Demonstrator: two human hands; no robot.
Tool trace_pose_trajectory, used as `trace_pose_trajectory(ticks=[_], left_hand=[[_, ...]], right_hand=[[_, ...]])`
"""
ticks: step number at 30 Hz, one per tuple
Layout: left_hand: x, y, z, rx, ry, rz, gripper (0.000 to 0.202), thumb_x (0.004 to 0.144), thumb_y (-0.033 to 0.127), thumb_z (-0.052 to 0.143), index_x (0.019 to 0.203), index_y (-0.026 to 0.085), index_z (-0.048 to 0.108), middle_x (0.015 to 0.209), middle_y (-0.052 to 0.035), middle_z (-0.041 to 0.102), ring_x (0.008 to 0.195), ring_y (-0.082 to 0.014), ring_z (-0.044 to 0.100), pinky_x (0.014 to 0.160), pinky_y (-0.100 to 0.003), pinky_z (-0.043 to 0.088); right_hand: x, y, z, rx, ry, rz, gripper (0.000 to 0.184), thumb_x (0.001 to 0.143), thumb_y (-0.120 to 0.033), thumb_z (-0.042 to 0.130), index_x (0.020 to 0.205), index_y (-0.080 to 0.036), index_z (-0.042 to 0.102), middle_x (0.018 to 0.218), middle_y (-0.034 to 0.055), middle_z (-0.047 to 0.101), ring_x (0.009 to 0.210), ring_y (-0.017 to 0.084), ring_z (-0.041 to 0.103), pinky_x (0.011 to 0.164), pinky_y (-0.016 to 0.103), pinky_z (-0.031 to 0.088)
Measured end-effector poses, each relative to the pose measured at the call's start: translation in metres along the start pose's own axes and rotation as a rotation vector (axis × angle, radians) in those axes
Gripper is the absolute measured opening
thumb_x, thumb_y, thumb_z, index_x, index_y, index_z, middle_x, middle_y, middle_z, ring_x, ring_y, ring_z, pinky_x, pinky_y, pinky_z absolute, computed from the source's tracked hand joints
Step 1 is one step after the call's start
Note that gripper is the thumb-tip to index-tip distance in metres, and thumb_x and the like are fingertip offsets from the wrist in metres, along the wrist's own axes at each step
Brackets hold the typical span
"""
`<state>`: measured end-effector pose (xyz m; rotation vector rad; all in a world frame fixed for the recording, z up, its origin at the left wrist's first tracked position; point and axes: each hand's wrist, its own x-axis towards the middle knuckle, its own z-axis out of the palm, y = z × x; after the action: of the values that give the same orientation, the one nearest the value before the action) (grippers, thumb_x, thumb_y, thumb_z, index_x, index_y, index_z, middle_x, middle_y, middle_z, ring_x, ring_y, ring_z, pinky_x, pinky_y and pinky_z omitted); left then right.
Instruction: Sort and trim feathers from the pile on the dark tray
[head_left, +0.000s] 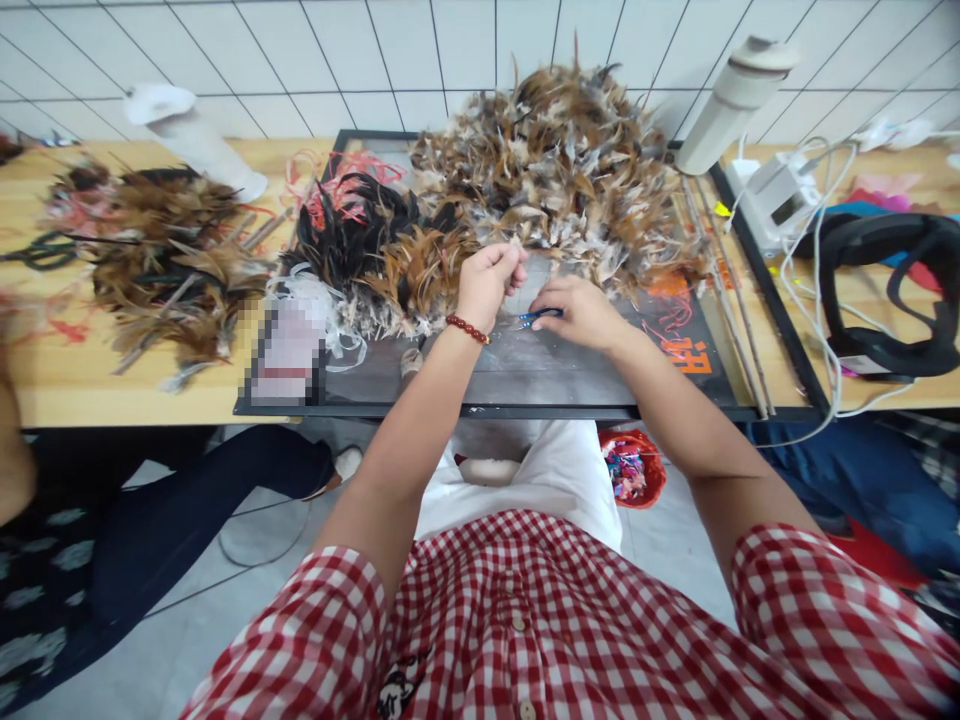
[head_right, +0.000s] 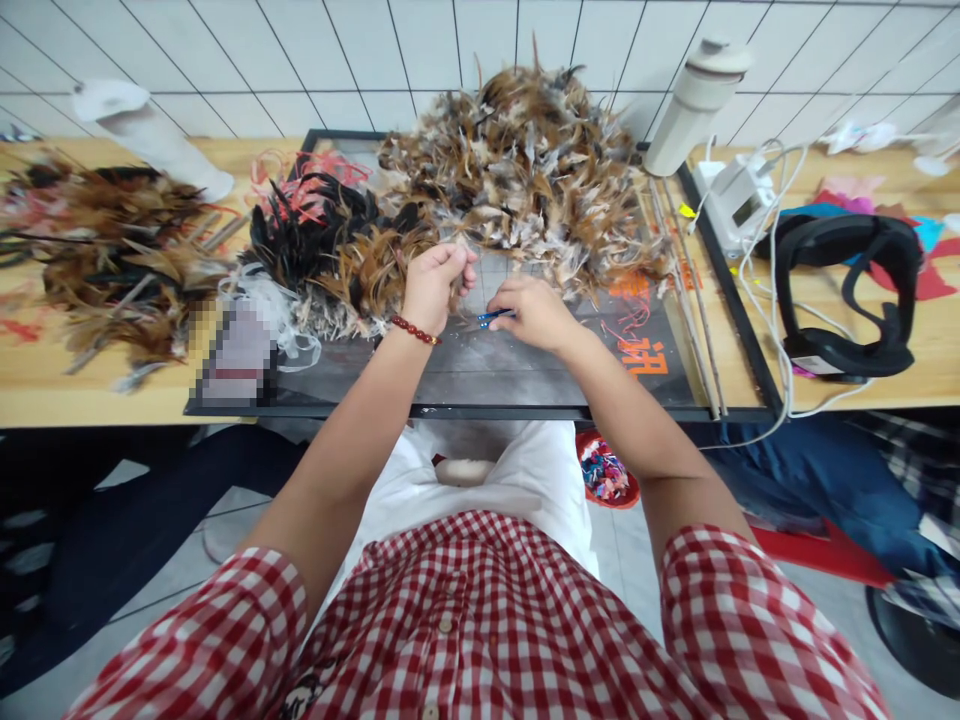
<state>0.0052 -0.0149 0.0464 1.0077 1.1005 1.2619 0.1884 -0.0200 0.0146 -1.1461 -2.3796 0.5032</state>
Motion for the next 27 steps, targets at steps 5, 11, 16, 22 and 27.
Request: trace_pose_trajectory(ticks=[5,11,16,22,27], left_hand=[[0.006,-0.004,-0.003,-0.068,0.136,-0.039,0.030,0.095,0.041,0.075,0.077,0.018,0.066,0.058,0.0048,0.058,0.051,-0.0042,0.053,0.049,-0.015,0.038],[0.011,-0.009,-0.005,-0.140,0.189,-0.055,0.027,0.097,0.037,0.071,0.078,0.019,0.065,0.060,0.0047,0.058,0.051,-0.0045,0.053,0.049,-0.016,0.038],[0.009,-0.011,-0.004,-0.145,0.181,-0.046,0.025,0.097,0.033,0.071,0.078,0.018,0.065,0.060,0.0050,0.057,0.052,-0.0045,0.052,0.050,-0.016,0.037],[0.011,-0.017,-0.003,-0.083,0.120,-0.038,0.023,0.094,0.036,0.074,0.081,0.019,0.068,0.064,0.0033,0.063,0.057,-0.0063,0.058,0.053,-0.017,0.042],[0.019,-0.031,-0.007,0.028,0.012,0.152,0.020,0.087,0.035,0.081,0.077,0.019,0.075,0.107,-0.0075,0.082,0.115,-0.0197,0.074,0.100,-0.032,0.056]], right_hand=[[-0.004,-0.024,-0.017,-0.233,-0.195,0.291,0.024,0.088,-0.035,0.074,0.104,-0.019,0.080,0.099,0.0088,0.080,0.093,0.024,0.070,0.079,0.032,0.046],[-0.009,-0.040,-0.028,-0.395,-0.256,0.572,0.032,0.090,-0.049,0.074,0.105,-0.022,0.081,0.101,0.0099,0.083,0.099,0.029,0.074,0.075,0.034,0.047],[-0.006,-0.037,-0.017,-0.467,-0.053,0.533,0.039,0.104,-0.039,0.054,0.133,-0.022,0.074,0.125,0.0140,0.080,0.112,0.033,0.073,0.084,0.039,0.051],[0.017,-0.011,-0.020,-0.581,-0.025,0.343,0.045,0.104,-0.019,0.039,0.125,-0.018,0.078,0.124,0.0187,0.075,0.117,0.035,0.065,0.095,0.046,0.046],[0.032,0.003,-0.015,-0.632,-0.007,0.317,0.038,0.101,-0.015,0.040,0.110,-0.013,0.077,0.123,0.0235,0.071,0.118,0.038,0.060,0.098,0.053,0.043]])
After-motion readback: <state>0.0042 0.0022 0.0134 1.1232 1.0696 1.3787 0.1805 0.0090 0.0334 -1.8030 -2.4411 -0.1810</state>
